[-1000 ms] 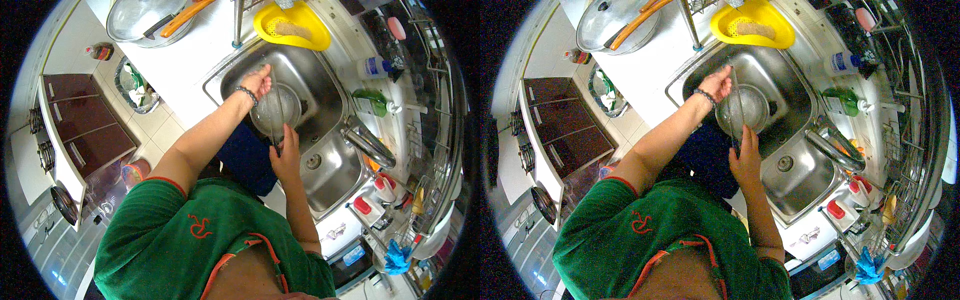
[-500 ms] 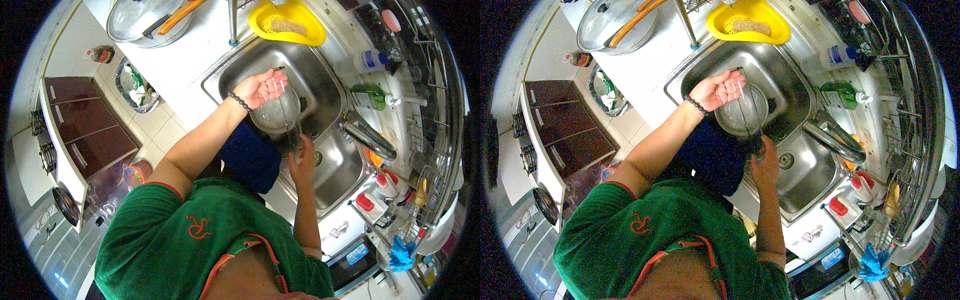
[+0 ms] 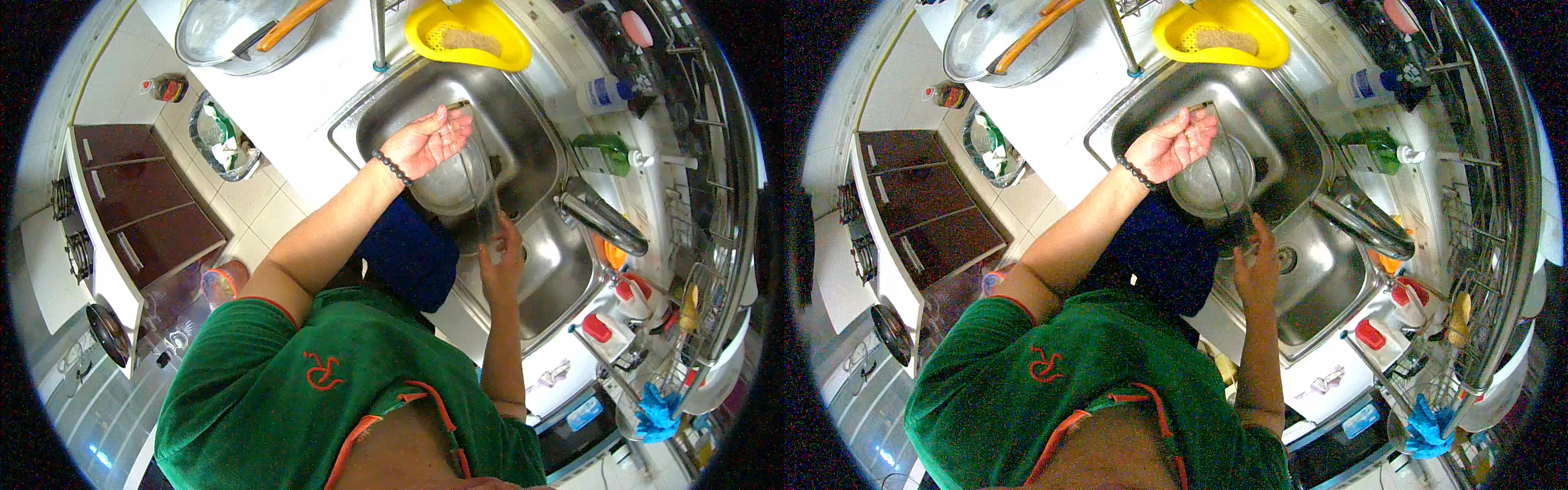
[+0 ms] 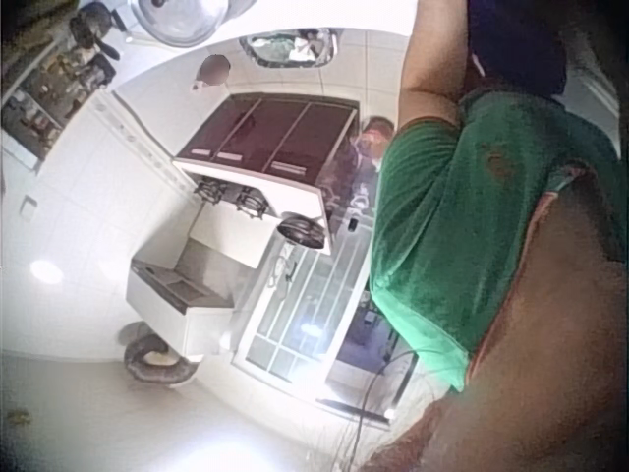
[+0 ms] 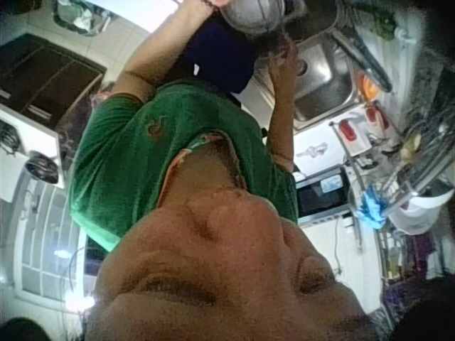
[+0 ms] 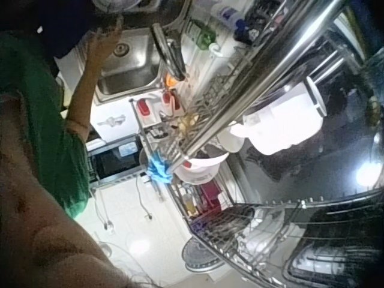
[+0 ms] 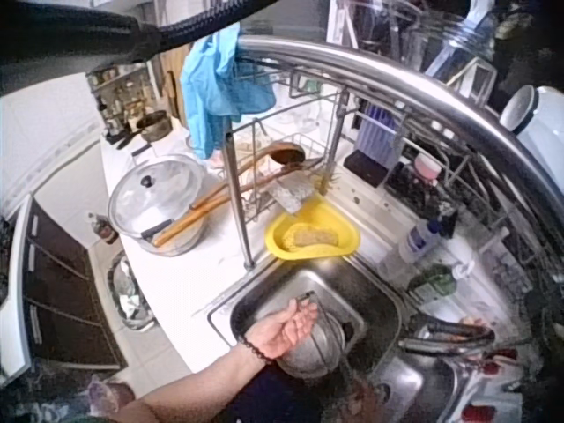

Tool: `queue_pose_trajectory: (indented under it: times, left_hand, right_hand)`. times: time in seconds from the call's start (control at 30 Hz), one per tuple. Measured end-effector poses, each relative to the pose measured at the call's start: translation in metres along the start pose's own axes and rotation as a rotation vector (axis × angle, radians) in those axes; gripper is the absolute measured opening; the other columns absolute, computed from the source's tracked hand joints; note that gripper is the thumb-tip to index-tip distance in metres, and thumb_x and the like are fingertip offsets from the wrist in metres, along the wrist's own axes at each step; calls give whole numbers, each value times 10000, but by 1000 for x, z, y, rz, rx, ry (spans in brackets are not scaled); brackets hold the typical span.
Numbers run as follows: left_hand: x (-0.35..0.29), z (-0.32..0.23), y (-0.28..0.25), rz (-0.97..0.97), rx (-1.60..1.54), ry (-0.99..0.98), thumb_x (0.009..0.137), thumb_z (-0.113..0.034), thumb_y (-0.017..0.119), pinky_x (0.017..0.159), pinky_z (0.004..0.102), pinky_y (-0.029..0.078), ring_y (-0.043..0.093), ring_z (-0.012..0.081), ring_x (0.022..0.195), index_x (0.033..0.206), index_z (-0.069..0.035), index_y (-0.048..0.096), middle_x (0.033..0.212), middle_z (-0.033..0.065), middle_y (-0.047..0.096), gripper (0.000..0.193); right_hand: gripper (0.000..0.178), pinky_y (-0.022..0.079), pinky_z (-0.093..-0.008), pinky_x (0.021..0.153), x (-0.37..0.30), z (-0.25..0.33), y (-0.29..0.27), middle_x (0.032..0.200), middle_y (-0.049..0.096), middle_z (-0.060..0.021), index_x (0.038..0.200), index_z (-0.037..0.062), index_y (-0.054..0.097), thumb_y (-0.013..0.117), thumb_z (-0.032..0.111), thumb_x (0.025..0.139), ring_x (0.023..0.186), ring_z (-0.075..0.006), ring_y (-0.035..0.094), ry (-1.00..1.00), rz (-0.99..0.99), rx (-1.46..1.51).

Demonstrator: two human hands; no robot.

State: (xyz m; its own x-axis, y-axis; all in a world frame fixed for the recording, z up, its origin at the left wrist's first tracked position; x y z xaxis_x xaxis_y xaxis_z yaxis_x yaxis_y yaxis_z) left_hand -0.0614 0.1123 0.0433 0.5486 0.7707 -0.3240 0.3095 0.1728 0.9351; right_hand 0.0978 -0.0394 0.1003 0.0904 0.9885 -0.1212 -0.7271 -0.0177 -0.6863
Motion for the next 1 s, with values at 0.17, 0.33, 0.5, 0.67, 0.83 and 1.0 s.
queue_pose_trajectory:
  times: [0.17,0.33,0.5,0.67,0.83,1.0]
  left_hand:
    - [-8,-7,12,-98,205,71,880,-163,561,760,344,525,629,197,782,960,-24,594,893,108,648,164]
    - [-2,-11,-1,-215,358,105,851,-174,614,629,291,543,610,140,608,844,-46,599,713,57,629,129]
    - [-3,-16,-5,-300,454,124,865,-272,595,624,304,547,625,168,614,814,-51,592,699,67,632,227]
    - [-8,-10,16,-50,183,107,923,-375,439,784,380,518,634,260,818,929,-3,575,834,107,641,396]
    - [-14,-13,26,4,273,161,932,-269,464,820,362,507,626,243,877,1018,-9,564,907,112,640,291]
    - [-12,-15,22,0,199,135,893,-178,535,847,361,495,617,229,894,1032,-22,563,945,104,632,211]
  right_hand:
    - [630,416,-320,782,2,2,-6,1152,540,-89,1280,100,423,642,2,698,884,-215,525,-74,-77,-63]
    - [618,427,-350,826,1,12,-11,1201,518,-102,1281,94,419,619,-18,707,899,-244,535,-203,-94,-209]
    - [619,436,-353,818,1,14,-10,1231,501,-106,1286,94,413,610,-24,711,899,-249,538,-244,-92,-230]
    - [595,438,-347,798,3,10,-12,1247,497,-84,1272,100,423,612,-11,719,903,-232,541,-209,-130,-228]
    - [585,433,-328,762,5,12,-8,1257,494,-68,1265,109,430,616,-4,722,898,-206,542,-179,-125,-168]
    - [583,437,-331,767,6,16,-7,1259,493,-71,1267,106,425,611,-9,727,901,-211,542,-207,-142,-177]
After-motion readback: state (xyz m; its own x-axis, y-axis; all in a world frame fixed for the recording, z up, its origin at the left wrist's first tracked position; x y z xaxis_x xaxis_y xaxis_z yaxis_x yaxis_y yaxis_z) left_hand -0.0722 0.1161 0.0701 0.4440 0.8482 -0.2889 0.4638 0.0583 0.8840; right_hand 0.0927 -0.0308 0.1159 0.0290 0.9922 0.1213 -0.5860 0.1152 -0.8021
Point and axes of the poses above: each hand's wrist, its own x-axis towards the middle knuckle, its own y-axis out of the palm, z = x × y, the point moved 9 cm from there along x, towards the middle knuckle
